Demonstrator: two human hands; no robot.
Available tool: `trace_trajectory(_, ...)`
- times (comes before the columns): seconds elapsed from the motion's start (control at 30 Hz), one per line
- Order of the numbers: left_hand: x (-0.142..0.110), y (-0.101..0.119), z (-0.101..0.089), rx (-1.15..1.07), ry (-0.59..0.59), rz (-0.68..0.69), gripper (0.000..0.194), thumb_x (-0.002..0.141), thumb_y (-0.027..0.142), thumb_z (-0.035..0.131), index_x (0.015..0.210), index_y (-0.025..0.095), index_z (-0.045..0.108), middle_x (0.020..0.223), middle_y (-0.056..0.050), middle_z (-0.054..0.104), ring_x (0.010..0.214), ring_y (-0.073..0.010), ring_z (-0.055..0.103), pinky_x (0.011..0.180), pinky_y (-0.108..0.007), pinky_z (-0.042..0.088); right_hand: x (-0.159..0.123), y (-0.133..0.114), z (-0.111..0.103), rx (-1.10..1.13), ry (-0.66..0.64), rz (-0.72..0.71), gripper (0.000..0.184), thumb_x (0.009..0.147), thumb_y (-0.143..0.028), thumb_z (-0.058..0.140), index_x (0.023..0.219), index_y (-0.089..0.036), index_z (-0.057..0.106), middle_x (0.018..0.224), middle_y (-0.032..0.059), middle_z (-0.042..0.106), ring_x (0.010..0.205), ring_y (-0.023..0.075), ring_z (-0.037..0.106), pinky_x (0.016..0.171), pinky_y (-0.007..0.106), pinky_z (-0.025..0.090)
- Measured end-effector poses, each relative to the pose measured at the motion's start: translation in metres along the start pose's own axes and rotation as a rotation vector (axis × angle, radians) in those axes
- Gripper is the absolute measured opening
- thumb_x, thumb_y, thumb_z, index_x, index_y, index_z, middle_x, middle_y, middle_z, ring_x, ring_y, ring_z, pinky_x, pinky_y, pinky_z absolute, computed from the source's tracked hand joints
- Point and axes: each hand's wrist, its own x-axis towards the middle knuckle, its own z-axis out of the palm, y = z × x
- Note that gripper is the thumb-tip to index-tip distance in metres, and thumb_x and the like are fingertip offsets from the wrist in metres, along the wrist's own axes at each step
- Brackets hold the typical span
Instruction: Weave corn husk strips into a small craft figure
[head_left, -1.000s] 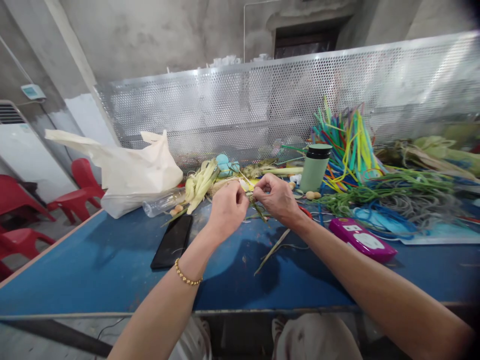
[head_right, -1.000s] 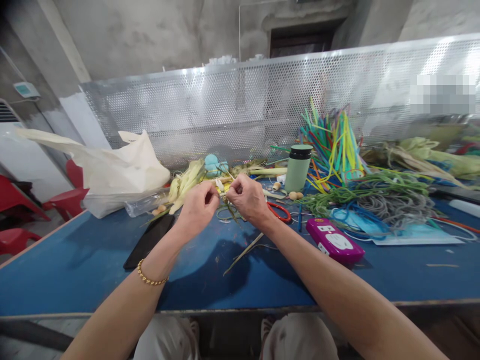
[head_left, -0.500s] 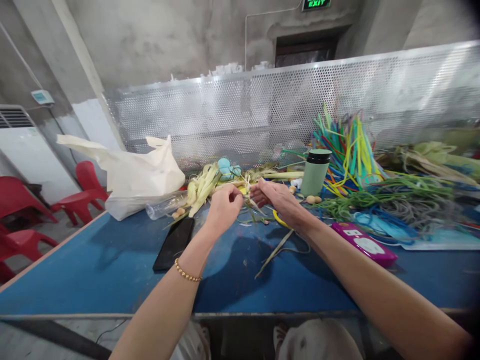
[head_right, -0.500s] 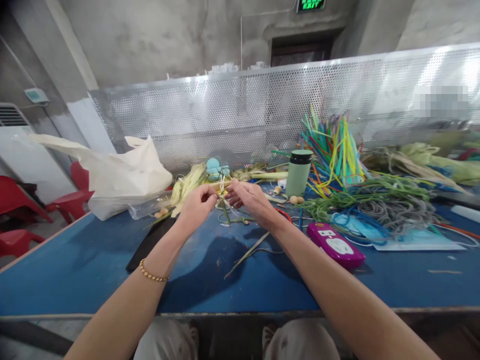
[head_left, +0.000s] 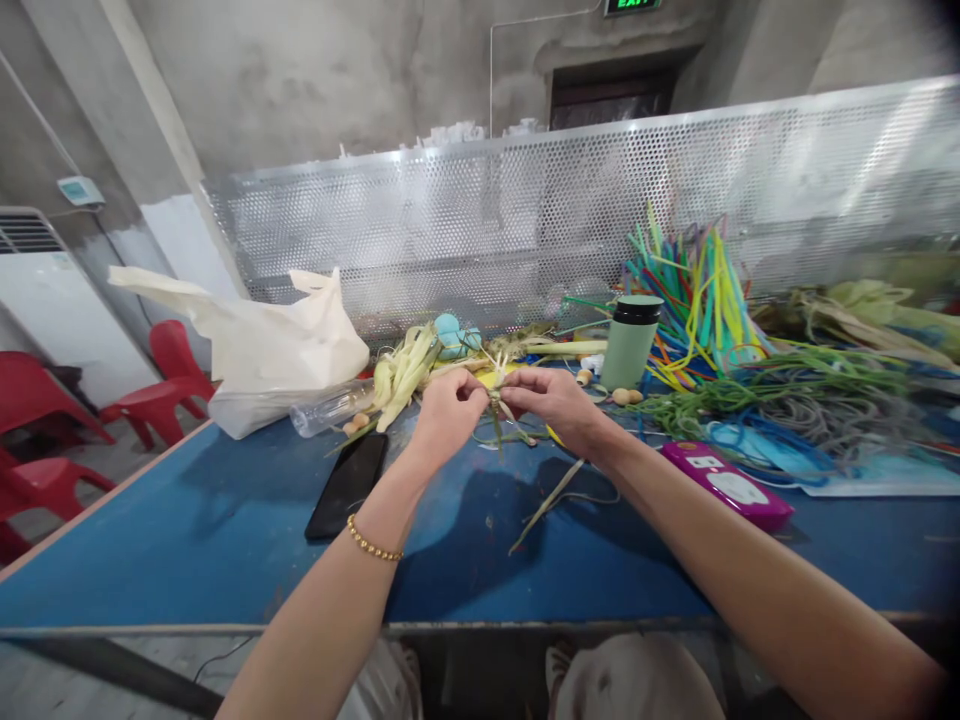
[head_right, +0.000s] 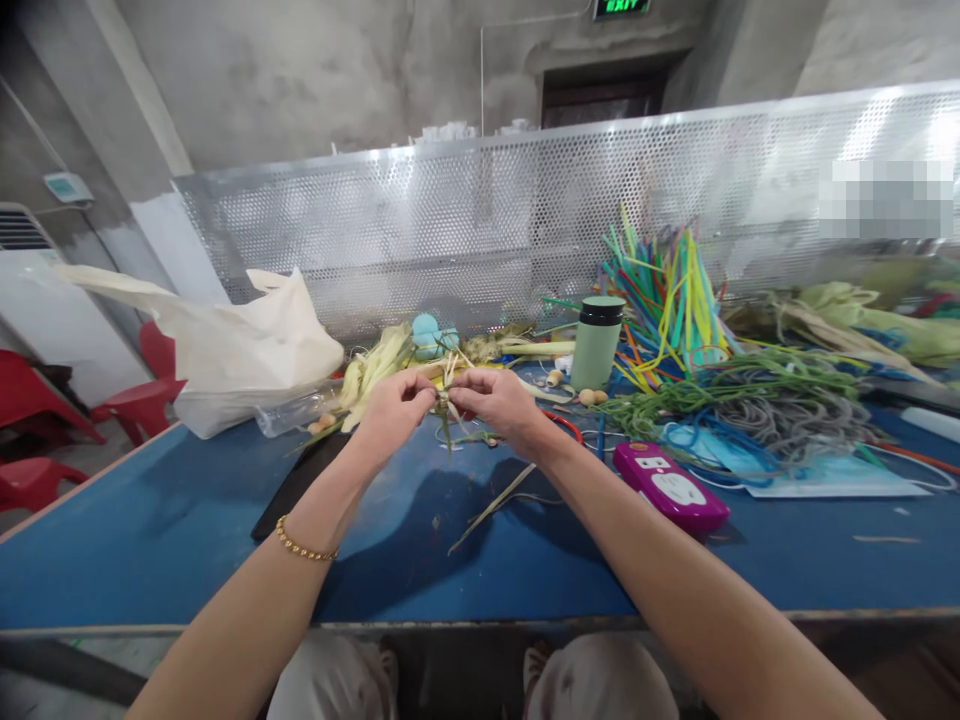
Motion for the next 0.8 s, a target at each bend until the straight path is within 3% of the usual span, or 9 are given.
trace_trajectory(0.13,-0.0003,0.0024,-0.0023,-0.101,-0.064,-0.073,0.010,0.071,0.018,0.056,0.061,0.016,0.058,0.057,0.002,0.051,0.057,-0.0104,0.042,0.056,-0.025,0.032,0.0002,0.0020,-0.0028,-0.016,0.016,-0.016,0.017,0.070,-0.030,0.070,0.065,-0.015,0.065,0.057,-0.0001,0.063,0.054,0.0100,0.052,0.058,0.026,0.039)
trace_trajectory(0.33,0.0011,-0.0015,0.0008,-0.069,-0.044,-0.070,0.010,0.070,0.014,0.057,0.060,0.015,0.059,0.057,0.002,0.054,0.058,-0.0105,0.044,0.057,-0.025,0.033,-0.0011,0.0032,0.0002,-0.046,0.048,0.006,0.021,0.071,-0.036,0.070,0.066,-0.015,0.066,0.057,0.0003,0.063,0.054,0.0110,0.053,0.057,0.026,0.041)
trace_trajectory(0.53,-0.0005,-0.0002,0.0026,-0.275,-0.098,-0.188,0.016,0.078,0.020,0.060,0.063,0.015,0.060,0.056,0.002,0.056,0.054,-0.0103,0.049,0.055,-0.025,0.037,-0.0019,0.0038,-0.0006,-0.109,0.045,-0.026,0.022,0.074,-0.036,0.066,0.066,-0.015,0.064,0.058,0.0003,0.063,0.054,0.0106,0.054,0.055,0.025,0.041)
trace_trajectory(0.8,-0.0012,-0.0001,-0.0018,-0.310,-0.204,-0.171,0.008,0.073,0.019,0.071,0.070,0.013,0.067,0.059,0.000,0.063,0.055,-0.0098,0.054,0.056,-0.024,0.042,-0.0047,0.0044,-0.0015,-0.132,0.071,-0.038,0.024,0.076,-0.038,0.067,0.071,-0.015,0.066,0.059,0.0003,0.063,0.054,0.0109,0.054,0.053,0.024,0.042)
